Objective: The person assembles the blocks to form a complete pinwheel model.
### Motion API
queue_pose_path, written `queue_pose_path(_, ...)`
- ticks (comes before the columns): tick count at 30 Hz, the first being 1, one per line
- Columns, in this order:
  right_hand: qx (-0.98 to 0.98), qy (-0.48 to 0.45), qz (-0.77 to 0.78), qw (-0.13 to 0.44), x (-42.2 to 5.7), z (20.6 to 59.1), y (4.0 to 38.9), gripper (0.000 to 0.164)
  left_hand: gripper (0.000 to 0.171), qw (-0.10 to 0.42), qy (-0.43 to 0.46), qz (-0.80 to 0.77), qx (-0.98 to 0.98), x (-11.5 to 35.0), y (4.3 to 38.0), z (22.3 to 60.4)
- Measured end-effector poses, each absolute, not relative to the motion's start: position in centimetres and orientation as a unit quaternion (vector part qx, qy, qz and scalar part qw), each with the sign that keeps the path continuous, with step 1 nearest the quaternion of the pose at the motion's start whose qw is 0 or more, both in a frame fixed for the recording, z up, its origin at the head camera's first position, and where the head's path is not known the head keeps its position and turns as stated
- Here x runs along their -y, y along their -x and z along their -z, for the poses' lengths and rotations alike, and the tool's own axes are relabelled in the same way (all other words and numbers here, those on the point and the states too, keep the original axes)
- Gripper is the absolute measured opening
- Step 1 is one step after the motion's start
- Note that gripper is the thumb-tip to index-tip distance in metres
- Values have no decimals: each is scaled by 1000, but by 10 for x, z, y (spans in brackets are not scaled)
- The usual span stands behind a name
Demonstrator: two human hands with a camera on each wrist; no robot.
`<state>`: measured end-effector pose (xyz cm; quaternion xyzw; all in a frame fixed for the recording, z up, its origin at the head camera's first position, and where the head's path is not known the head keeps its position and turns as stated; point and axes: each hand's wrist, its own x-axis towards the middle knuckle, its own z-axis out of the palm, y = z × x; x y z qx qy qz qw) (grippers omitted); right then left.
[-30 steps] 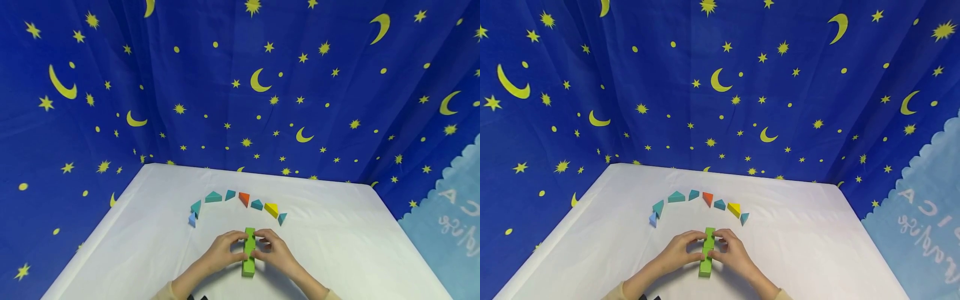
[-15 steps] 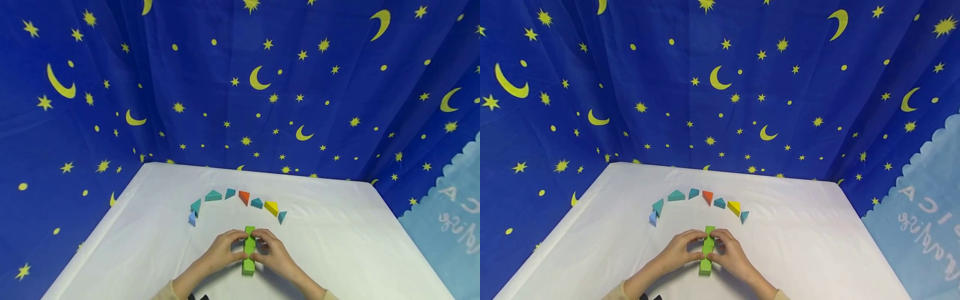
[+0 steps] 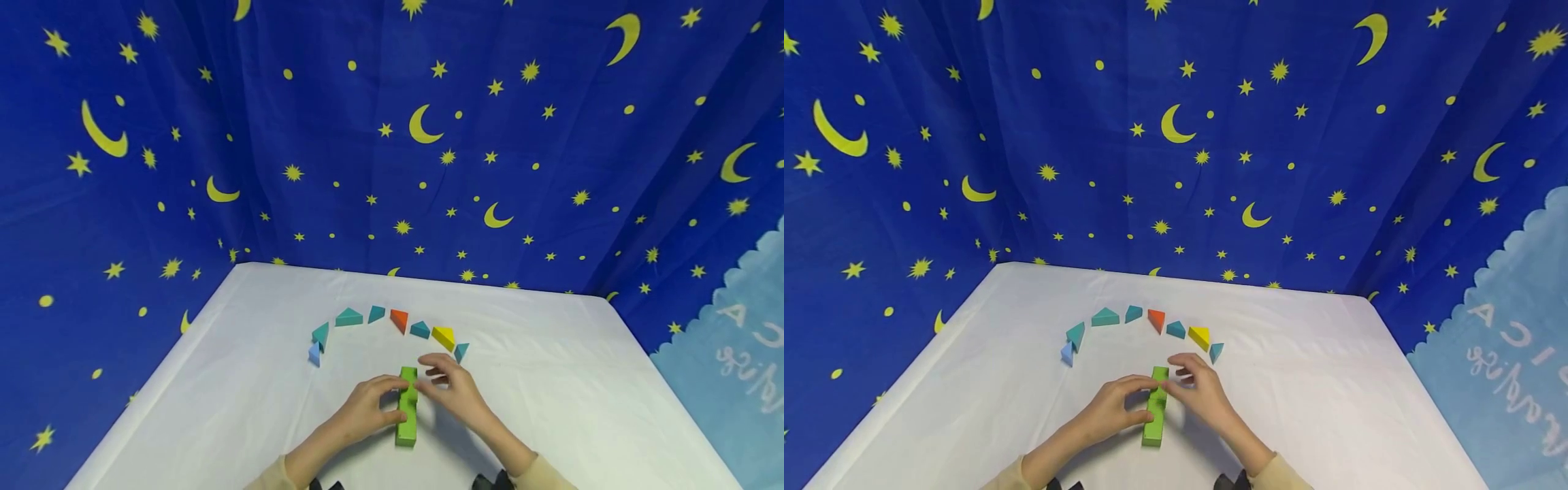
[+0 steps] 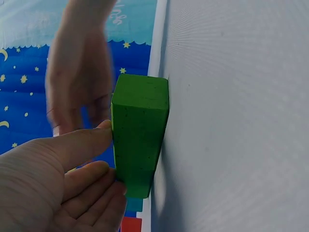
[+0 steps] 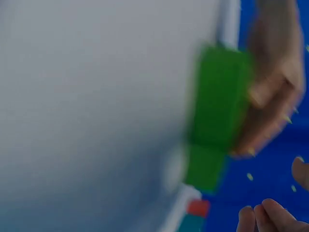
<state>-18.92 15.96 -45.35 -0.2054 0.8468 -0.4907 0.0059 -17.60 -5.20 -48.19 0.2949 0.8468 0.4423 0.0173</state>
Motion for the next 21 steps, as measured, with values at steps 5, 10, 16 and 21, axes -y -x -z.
queue_pose_path(5, -851, 168, 495, -55, -171, 433, 228, 33, 47, 9, -298, -441, -847, 52, 177, 483)
queue_pose_path(10, -867, 158, 470, -54, -176, 430, 263, 29, 48, 15, -299, -438, -848, 53, 176, 485)
queue_pose_path(16, -892, 164, 418, -44, -173, 434, 297, 22, 49, 30, -295, -440, -848, 54, 176, 485)
queue_pose_path(21, -902, 153, 405, -10, -172, 435, 312, 23, 48, 29, -297, -443, -845, 53, 177, 485)
